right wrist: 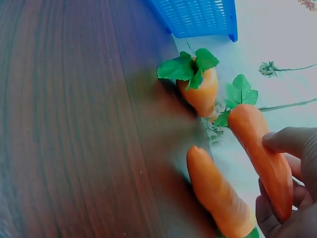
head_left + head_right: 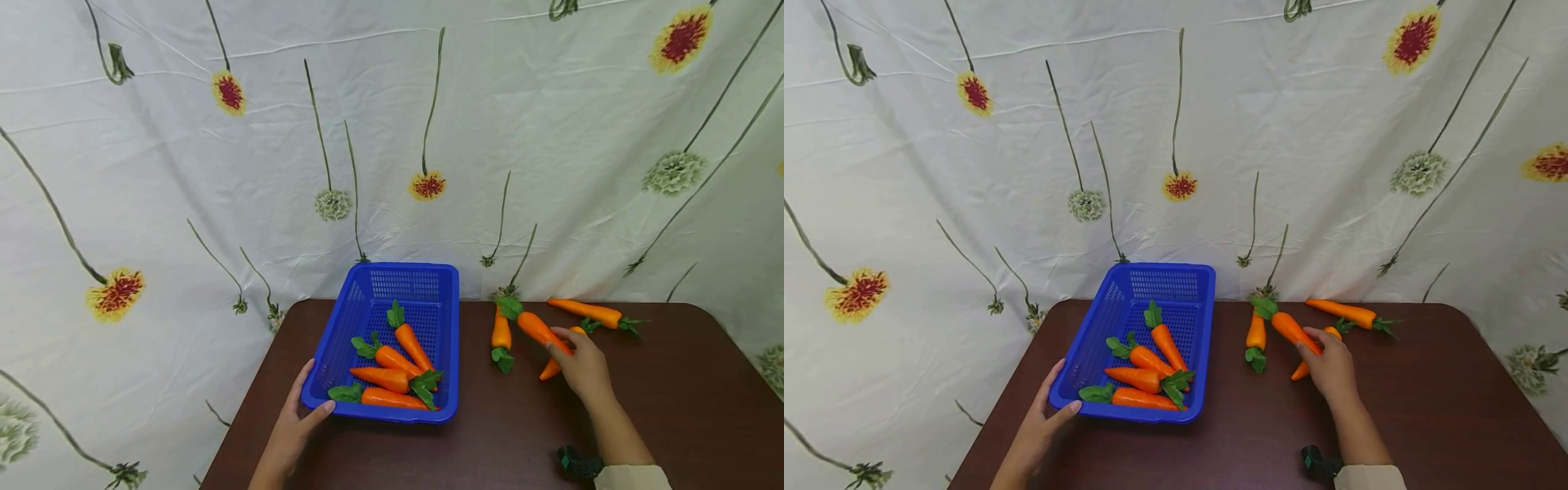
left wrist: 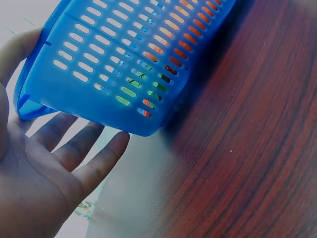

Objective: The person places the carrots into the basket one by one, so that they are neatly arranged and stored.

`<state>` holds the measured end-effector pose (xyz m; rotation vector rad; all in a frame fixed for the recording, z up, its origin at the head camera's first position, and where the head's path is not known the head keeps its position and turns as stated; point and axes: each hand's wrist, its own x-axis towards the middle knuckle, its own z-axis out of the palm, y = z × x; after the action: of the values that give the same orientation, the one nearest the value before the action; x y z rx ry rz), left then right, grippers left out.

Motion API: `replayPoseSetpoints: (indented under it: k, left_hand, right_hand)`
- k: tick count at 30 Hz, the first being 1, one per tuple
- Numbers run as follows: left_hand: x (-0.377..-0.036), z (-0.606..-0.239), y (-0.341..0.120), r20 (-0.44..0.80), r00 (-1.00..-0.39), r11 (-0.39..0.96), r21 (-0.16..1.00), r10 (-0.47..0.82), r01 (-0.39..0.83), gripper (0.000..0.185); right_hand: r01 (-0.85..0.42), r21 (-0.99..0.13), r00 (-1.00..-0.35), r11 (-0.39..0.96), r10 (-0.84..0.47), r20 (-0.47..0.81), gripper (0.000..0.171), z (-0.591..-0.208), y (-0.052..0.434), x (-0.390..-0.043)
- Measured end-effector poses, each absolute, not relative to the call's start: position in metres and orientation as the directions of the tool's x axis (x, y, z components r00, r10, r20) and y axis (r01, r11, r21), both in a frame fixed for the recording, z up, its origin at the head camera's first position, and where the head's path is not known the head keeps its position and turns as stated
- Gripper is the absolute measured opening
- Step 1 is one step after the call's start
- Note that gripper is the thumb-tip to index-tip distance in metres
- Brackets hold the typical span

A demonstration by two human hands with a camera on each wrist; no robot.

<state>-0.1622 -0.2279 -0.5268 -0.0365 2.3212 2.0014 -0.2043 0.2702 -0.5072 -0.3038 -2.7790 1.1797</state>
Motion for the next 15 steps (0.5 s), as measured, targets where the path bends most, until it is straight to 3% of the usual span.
replayPoseSetpoints:
  k: [9,15]
  left_hand:
    - [-0.161,-0.526,-0.228,-0.071,-0.997,0.135,0.989,0.040,-0.065,0.079]
    - [-0.162,-0.526,-0.228,-0.084,-0.996,0.148,0.986,0.033,-0.078,0.079]
  right_hand:
    - [0.101,-0.758,-0.976,0.644,0.213,0.051,0.052,-0.497,0.260,-0.203]
    - [0.021,-0.747,-0.971,0.664,0.193,0.144,0.050,-0.491,0.253,-0.204]
